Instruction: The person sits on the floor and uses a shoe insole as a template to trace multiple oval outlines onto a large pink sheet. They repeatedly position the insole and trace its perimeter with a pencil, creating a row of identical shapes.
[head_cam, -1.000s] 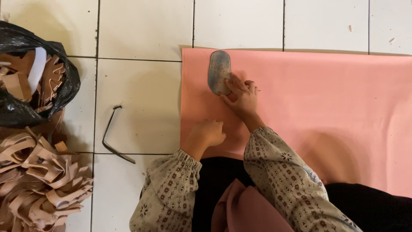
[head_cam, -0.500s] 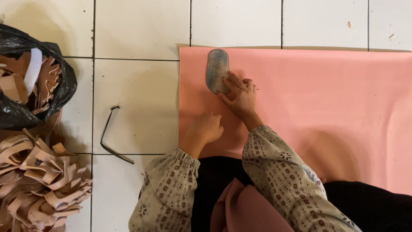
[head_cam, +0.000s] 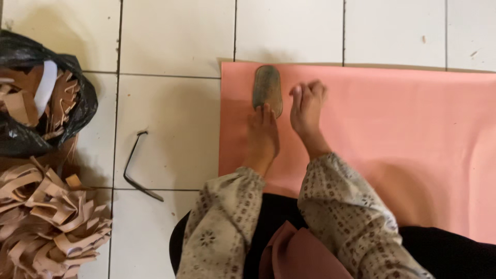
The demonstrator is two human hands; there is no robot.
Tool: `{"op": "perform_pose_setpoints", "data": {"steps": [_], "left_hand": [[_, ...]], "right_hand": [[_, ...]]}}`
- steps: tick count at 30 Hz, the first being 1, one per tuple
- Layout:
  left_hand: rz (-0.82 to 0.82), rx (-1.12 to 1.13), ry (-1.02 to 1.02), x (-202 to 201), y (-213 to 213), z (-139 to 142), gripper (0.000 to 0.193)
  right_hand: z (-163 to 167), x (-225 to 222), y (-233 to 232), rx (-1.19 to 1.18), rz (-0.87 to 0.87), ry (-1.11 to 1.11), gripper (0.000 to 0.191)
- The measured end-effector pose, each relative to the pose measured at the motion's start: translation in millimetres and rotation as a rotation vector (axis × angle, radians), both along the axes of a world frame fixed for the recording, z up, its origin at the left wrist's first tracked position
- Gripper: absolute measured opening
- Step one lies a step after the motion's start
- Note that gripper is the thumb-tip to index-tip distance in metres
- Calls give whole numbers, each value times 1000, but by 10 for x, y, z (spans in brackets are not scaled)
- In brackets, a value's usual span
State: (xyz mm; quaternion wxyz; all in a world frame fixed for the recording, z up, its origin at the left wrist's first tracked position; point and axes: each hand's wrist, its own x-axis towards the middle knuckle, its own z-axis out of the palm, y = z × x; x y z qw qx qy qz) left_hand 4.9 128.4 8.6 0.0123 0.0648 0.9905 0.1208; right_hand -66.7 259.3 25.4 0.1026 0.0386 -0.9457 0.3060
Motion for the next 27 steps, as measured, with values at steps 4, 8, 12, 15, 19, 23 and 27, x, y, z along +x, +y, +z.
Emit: {"op": "perform_pose_setpoints", "data": {"steps": [4, 8, 12, 15, 19, 23, 27], "left_hand": [[11, -121, 36, -14, 201, -218, 64], [-3, -136, -75, -25, 254, -301, 64], [2, -168, -102, -29, 277, -281, 64], [8, -202, -107, -46, 290, -241, 64], [-16, -230, -178, -79, 296, -161, 65], [-16, -239, -180, -86, 273, -97, 66], [-2, -213, -155, -70, 267, -69, 66]], "right_hand": [[214, -189, -194, 129, 429, -62, 23], [200, -221, -363, 270, 648, -147, 27], [68, -416, -455, 556, 631, 41, 19], [15, -699, -532, 669, 526, 244, 22], [81, -1020, -556, 357, 374, -82, 28], [131, -1115, -521, 218, 298, -13, 31], [120, -1034, -306, 309, 231, 91, 27]]}}
